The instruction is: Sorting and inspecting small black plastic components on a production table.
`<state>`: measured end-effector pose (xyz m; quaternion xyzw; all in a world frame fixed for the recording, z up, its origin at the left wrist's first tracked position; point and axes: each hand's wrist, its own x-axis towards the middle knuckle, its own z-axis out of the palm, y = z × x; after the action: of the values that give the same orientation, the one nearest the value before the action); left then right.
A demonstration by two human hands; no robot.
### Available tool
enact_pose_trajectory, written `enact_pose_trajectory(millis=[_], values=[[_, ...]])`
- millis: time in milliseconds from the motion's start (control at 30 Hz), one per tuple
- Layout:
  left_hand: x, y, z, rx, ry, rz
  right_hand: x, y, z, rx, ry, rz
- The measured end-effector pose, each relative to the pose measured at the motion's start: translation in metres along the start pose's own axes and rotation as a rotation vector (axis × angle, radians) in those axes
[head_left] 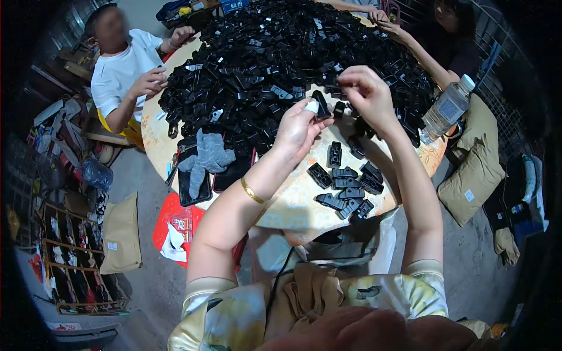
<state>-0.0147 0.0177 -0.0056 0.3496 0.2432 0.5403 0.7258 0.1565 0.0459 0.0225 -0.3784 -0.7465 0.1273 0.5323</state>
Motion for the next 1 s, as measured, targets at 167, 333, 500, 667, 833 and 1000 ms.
enact_pose_trajectory(millis=[167, 333, 500, 667, 833, 1000], values=[[0.003, -0.005, -0.001, 0.040, -0.053, 0.020, -0.029, -0.014, 0.006, -0.032, -0.070, -0.149], [0.001, -0.005, 0.005, 0.125, -0.029, 0.059, -0.034, -0.010, 0.014, 0.269, 0.091, 0.078], [-0.001, -0.007, 0.006, 0.234, -0.004, 0.096, -0.033, -0.017, 0.002, 0.297, -0.060, 0.425], [-0.003, -0.004, 0.010, 0.315, -0.007, 0.106, -0.035, -0.021, 0.000, 0.134, -0.011, 0.367], [-0.004, -0.003, 0.012, 0.333, 0.041, 0.142, -0.037, -0.010, 0.001, 0.131, 0.022, 0.133], [-0.003, -0.005, 0.008, 0.336, 0.023, 0.168, -0.040, -0.014, 0.001, -0.096, 0.008, -0.065]])
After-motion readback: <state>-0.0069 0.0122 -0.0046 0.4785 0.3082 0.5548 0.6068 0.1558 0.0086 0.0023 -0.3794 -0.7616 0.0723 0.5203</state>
